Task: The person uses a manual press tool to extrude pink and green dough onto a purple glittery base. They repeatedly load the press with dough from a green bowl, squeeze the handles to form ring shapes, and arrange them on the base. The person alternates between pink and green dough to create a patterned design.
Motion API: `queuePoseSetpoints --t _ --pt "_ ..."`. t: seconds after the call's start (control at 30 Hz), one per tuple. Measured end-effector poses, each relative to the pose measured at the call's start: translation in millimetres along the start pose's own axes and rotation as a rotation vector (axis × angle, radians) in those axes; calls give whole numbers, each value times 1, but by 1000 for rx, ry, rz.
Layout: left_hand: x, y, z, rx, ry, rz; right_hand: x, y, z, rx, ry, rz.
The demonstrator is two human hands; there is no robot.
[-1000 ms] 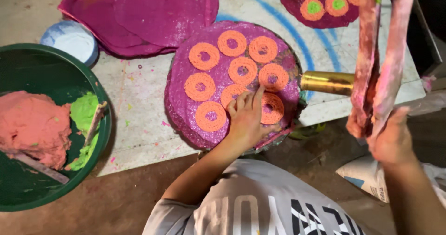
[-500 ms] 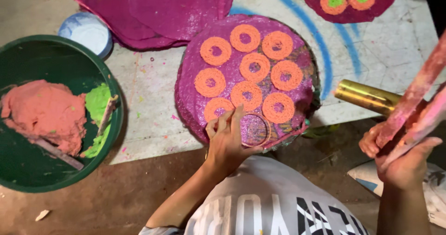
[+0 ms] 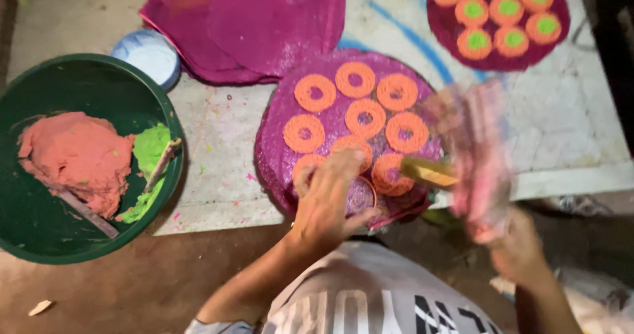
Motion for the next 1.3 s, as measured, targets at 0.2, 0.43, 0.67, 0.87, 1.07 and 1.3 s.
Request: queuePoseSetpoints --t 0.2,0.43,0.67,0.87,1.07,1.3 --pt "-6 12 -63 -95 -440 657 -125 25 129 505 -870 437" --pt "48 -39 -80 -50 -378 904 -206 22 202 1125 -811 919" --pt "145 -120 -20 97 -135 867 -335 7 178 277 -544 1390" --pt "259 -215 83 290 102 784 -469 27 186 486 -595 1325" --pt "358 -289 178 362 -519 521 -526 78 259 1305 -838 939" --pt "358 -289 236 480 -1821 121 -646 118 292 1872 -1110 338"
Point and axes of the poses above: each hand's wrist, its own y-axis towards the middle knuckle, its own x-axis out of the back of the hand, z = x × y, the point moved 10 cm from there along y, towards the middle knuckle
